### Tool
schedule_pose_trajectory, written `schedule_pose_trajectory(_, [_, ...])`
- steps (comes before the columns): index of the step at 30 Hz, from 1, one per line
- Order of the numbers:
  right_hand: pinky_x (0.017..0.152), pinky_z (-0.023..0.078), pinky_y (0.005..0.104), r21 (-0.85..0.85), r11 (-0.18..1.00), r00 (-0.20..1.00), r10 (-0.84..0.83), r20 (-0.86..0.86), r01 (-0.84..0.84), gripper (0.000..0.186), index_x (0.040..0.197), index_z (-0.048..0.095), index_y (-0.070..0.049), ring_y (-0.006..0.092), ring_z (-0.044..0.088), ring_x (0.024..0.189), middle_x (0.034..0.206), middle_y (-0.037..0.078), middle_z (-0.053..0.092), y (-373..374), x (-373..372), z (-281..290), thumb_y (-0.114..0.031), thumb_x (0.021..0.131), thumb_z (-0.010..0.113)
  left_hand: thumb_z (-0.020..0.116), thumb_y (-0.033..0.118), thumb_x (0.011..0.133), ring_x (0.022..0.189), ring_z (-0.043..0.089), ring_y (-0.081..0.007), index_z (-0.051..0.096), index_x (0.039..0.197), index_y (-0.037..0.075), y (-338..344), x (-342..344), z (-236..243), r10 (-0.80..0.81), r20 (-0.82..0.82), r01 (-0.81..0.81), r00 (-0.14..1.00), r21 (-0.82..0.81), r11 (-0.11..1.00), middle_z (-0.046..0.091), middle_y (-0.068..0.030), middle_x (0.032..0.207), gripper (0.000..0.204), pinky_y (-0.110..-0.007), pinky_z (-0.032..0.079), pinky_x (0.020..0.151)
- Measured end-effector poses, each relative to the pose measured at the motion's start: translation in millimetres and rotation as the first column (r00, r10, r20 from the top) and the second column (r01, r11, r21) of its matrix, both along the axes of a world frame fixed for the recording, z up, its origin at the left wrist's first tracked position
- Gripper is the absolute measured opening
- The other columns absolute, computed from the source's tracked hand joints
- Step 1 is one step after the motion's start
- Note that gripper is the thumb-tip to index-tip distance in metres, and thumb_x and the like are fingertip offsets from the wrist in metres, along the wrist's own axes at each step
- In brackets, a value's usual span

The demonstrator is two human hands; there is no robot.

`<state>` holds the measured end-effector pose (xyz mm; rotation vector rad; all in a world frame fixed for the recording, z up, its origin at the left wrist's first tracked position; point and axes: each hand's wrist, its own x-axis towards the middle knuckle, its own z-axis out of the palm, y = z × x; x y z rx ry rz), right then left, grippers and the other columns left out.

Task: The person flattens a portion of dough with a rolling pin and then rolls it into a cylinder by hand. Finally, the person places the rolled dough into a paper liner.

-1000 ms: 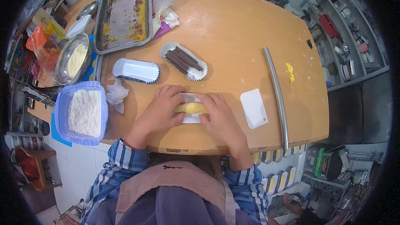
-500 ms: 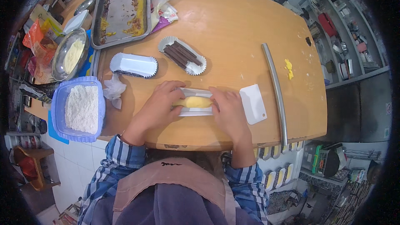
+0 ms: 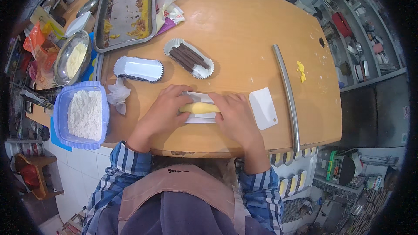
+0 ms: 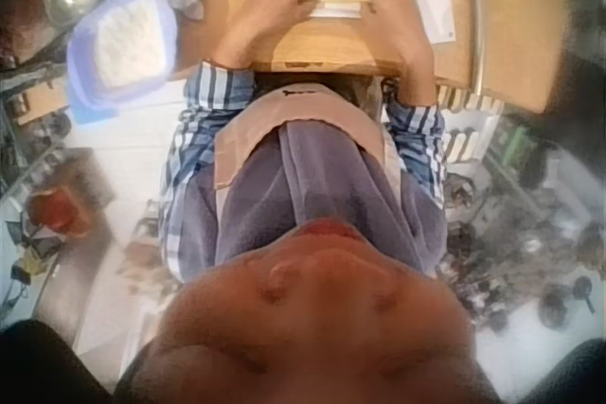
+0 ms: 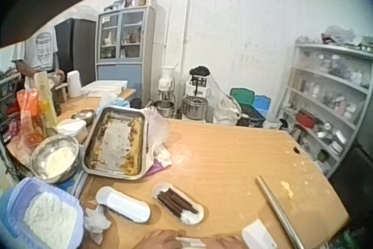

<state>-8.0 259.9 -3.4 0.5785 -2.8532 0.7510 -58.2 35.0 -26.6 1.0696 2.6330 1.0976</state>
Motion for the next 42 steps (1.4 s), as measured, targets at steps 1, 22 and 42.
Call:
schedule_pose_trajectory(1, [0.088, 0.042, 0.0433, 0.002, 1.000, 1.000, -0.002, 0.003, 0.002, 0.051, 0.122, 0.056, -0.005, 0.0310, 0.060, 0.088, 0.090, 0.013, 0.064, 1.4, 0.7, 2.2, 0.002, 0.072, 0.067, 0.075, 0.008, 0.070, 0.119, 0.050, -0.0334, 0.068, 0.103, 0.003, -0.2, 0.2, 0.9, 0.003, -0.001, -0.003, 1.000, -0.007, 1.000, 0.056, -0.0135, 0.128, 0.034, -0.044, 0.039, 0.102])
schedule_pose_trajectory(22, [0.089, 0.045, 0.0396, -0.106, 0.987, 0.992, -0.123, 0.020, 0.124, 0.051, 0.120, 0.060, -0.005, 0.0297, 0.063, 0.091, 0.096, 0.010, 0.070, 6.4, 20.7, -4.4, 0.004, 0.072, 0.072, 0.076, 0.008, 0.071, 0.121, 0.049, -0.0347, 0.066, 0.110, 0.004, 0.3, 1.9, -0.1, 0.001, 0.004, -0.001, 1.000, 0.023, 1.000, 0.056, -0.0145, 0.128, 0.040, -0.043, 0.038, 0.104])
schedule_pose_trajectory(42, [0.086, 0.043, 0.0431, -0.145, 0.989, 0.999, -0.033, -0.037, 0.028, 0.042, 0.117, 0.060, -0.002, 0.0305, 0.062, 0.088, 0.092, 0.012, 0.067, -21.6, 6.1, -5.9, 0.007, 0.076, 0.061, 0.070, 0.002, 0.076, 0.103, 0.062, -0.0350, 0.067, 0.097, 0.000, -3.4, -1.2, -0.3, 0.035, 0.141, -0.054, 0.989, 0.133, 0.990, 0.062, -0.0168, 0.115, 0.021, -0.039, 0.051, 0.089])
